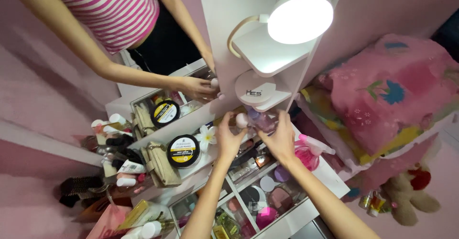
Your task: Organizing various makeup and skincare products on a vanity and bed.
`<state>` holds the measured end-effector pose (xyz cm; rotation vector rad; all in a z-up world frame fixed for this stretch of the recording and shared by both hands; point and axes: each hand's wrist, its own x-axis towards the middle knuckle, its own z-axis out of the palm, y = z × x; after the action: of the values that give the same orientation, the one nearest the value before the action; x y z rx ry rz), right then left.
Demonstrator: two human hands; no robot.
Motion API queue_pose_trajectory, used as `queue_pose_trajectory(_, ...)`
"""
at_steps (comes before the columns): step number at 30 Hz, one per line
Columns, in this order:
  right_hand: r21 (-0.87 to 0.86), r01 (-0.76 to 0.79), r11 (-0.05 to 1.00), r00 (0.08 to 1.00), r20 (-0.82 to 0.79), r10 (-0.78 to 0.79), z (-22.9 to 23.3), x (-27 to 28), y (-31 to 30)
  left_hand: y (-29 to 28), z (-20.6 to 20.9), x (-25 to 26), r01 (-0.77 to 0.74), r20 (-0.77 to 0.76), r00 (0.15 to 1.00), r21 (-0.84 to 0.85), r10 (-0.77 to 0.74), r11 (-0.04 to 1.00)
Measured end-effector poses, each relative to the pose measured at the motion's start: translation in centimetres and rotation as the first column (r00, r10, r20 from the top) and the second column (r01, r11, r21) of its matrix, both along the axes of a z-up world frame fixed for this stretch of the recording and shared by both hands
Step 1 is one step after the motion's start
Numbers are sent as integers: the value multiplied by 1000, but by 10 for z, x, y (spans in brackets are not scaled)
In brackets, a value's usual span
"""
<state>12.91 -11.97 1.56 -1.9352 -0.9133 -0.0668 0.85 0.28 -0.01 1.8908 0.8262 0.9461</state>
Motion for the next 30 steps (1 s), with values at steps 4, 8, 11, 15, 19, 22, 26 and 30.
queue_pose_trajectory(4,-96,3,995,997,75,4,-12,-7,-13,13,-33,18,-73,-47,995,247,87,966)
queue_pose_trajectory(8,-67,-19,998,1000,2,19,-29,-14,-19,9,-13,36,32,89,995,126,-43,992)
queue_pose_trajectory(11,20,19,1000,996,-83,-17,-3,-25,-19,16,-24,53,81,106,991,-43,-76,996)
queue_pose_trajectory(15,160,20,987,994,-111,-2,17,-28,-13,23,-30,70,124,192,977,-140,-96,982)
queue_pose_trajectory(19,195,79,978,993,-102,-60,-5,-14,-2,19,-4,73,28,232,972,30,-35,999)
queue_pose_trajectory(22,65,111,992,972,-217,-95,-16,-7,1,15,5,73,-82,276,960,134,42,988)
queue_pose_trajectory(26,114,174,978,975,-161,-154,-18,-3,8,24,-24,81,-55,310,950,29,43,998)
queue_pose_trajectory(30,167,241,956,964,-157,-216,-10,-4,12,30,-51,86,25,337,941,-28,-14,999)
